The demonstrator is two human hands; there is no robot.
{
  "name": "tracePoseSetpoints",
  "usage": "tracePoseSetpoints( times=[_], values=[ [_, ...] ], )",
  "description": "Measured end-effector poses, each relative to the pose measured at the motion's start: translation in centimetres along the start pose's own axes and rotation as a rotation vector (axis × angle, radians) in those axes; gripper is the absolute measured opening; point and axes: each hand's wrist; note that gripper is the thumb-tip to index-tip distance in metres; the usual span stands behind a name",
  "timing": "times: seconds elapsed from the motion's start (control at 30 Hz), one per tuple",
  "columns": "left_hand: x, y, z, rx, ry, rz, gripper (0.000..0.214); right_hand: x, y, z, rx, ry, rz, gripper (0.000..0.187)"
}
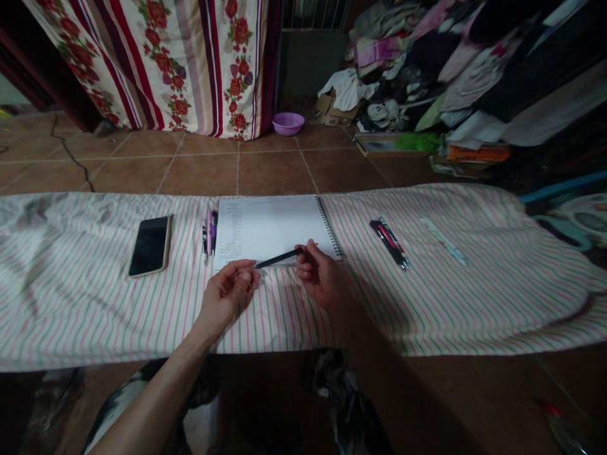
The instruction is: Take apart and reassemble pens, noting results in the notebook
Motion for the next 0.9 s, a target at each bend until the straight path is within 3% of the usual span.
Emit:
tracePoseSetpoints(
  times=[0.23, 0.4, 0.6, 0.77, 0.9],
  values=[
    [-0.8, 0.0, 0.1, 0.044, -0.080, -0.011, 0.033, 0.0, 0.2, -0.4, -0.065, 0.021, 0.045, 0.021],
    [-1.2, 0.1, 0.8, 0.079, -0.266, -0.043, 0.032, -0.3, 0.2, -1.3, -0.093, 0.045, 0.064, 0.019],
    [-1.3, 0.6, 0.8, 0.186, -0.516, -0.174, 0.026, -1.2, -0.5, -2.4, -0.181, 0.048, 0.072, 0.017],
    [-1.2, 1.1, 0.9, 0.350, -0.805, -0.258, 0.009, -1.6, -1.2, -3.2, -0.006, -0.104, 0.148, 0.011],
    [-1.0, 1.3, 1.0, 0.417, -0.911, -0.238, 0.018, -2.1, -2.0, -3.3, 0.058, -0.158, 0.274, 0.023]
  ],
)
Point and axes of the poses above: each hand's wrist, its own y-axis towards the middle knuckle, its own x-axis out of the back of the hand, z = x × y, and after that the axes turned 2 degrees about -x, right-handed
